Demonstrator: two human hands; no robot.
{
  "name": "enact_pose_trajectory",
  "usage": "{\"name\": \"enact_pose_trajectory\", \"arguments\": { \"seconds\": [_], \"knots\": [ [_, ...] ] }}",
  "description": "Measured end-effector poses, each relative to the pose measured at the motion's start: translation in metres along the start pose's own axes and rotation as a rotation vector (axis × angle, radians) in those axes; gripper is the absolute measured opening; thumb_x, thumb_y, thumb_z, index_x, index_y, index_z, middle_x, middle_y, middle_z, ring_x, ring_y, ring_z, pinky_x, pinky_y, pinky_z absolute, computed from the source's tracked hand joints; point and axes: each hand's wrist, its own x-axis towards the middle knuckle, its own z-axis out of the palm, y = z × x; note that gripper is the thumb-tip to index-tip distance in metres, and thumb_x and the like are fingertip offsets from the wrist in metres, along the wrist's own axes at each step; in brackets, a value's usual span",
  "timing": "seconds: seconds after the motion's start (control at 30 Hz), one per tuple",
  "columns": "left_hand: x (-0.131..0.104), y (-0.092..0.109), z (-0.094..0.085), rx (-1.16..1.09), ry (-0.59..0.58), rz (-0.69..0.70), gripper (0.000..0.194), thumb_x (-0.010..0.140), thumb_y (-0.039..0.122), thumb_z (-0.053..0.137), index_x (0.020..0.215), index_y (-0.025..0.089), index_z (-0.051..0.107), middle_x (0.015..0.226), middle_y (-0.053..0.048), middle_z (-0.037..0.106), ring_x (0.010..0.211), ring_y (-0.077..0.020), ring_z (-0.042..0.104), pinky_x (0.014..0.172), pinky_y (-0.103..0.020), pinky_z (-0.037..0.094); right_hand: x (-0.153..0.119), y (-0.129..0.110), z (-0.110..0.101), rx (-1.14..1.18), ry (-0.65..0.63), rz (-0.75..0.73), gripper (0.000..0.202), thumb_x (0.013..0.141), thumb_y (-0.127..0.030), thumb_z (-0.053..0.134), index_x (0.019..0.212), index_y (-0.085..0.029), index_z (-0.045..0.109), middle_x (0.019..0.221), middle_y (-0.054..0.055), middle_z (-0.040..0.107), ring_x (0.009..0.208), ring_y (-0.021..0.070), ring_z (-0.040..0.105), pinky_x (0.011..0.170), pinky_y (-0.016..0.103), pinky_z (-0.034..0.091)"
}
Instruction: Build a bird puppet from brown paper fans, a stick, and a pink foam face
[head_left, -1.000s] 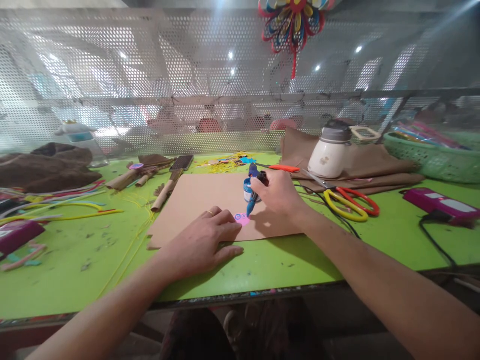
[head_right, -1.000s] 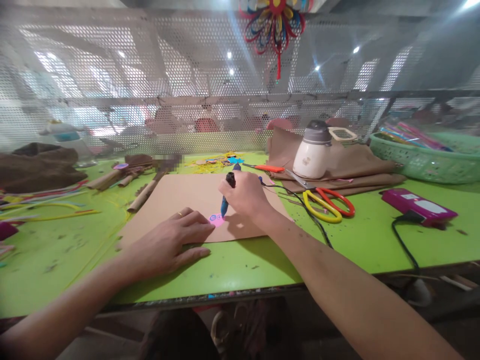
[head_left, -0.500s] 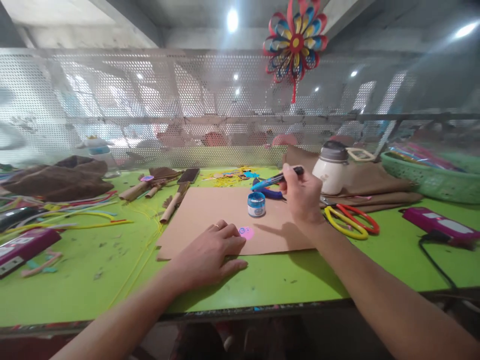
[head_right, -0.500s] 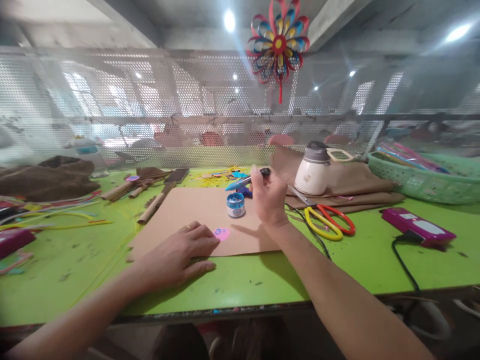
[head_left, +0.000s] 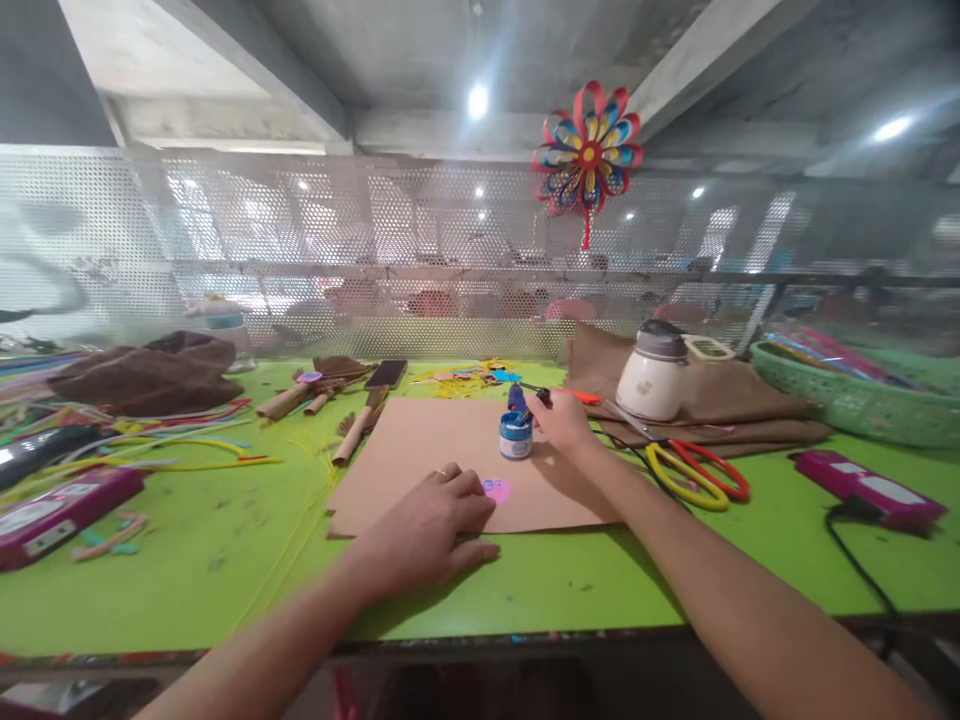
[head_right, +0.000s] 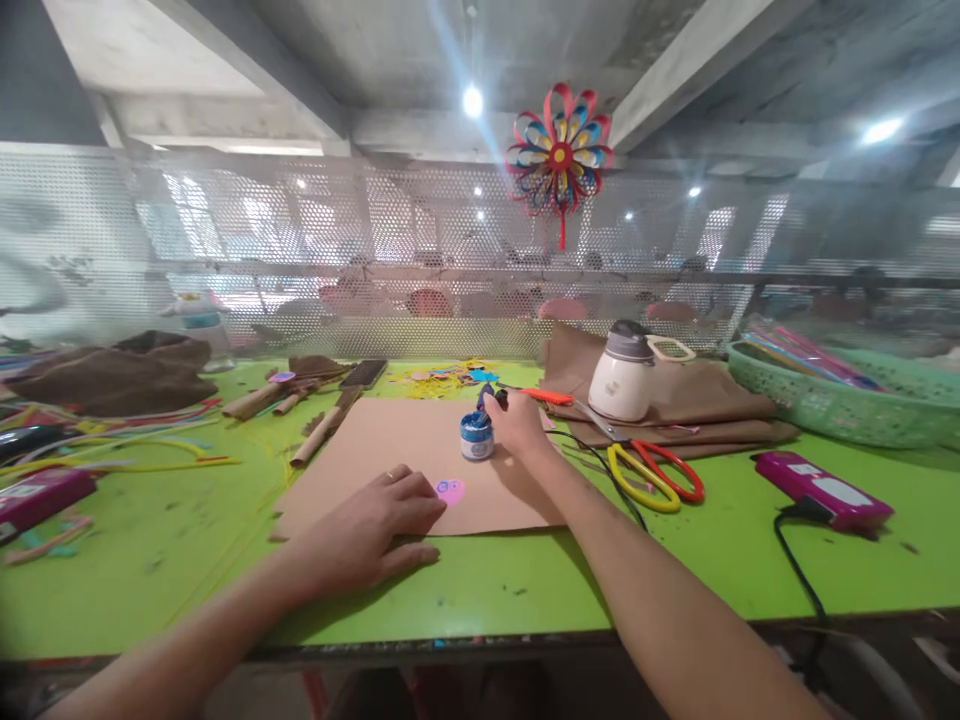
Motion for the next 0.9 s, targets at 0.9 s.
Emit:
{"name": "enact_pose_trajectory", "arguments": {
  "seconds": [0.9],
  "knots": [
    [0.003,-0.004,0.004,0.007,-0.041,0.049,0.037,0.095,0.049,0.046,0.11,0.021,0.064,0.103,-0.009,0.059,0.098,-0.026,0.05,0.089,-0.04,0.04,-0.035,-0.037,-0.034,0.274,-0.039,-0.002,0.032,0.076,-0.031,0.056,0.048,-0.02,0.047,0.043,-0.003,0.047,0.044,0.0105,0.044,0.047,0.025,0.034]
  ]
}}
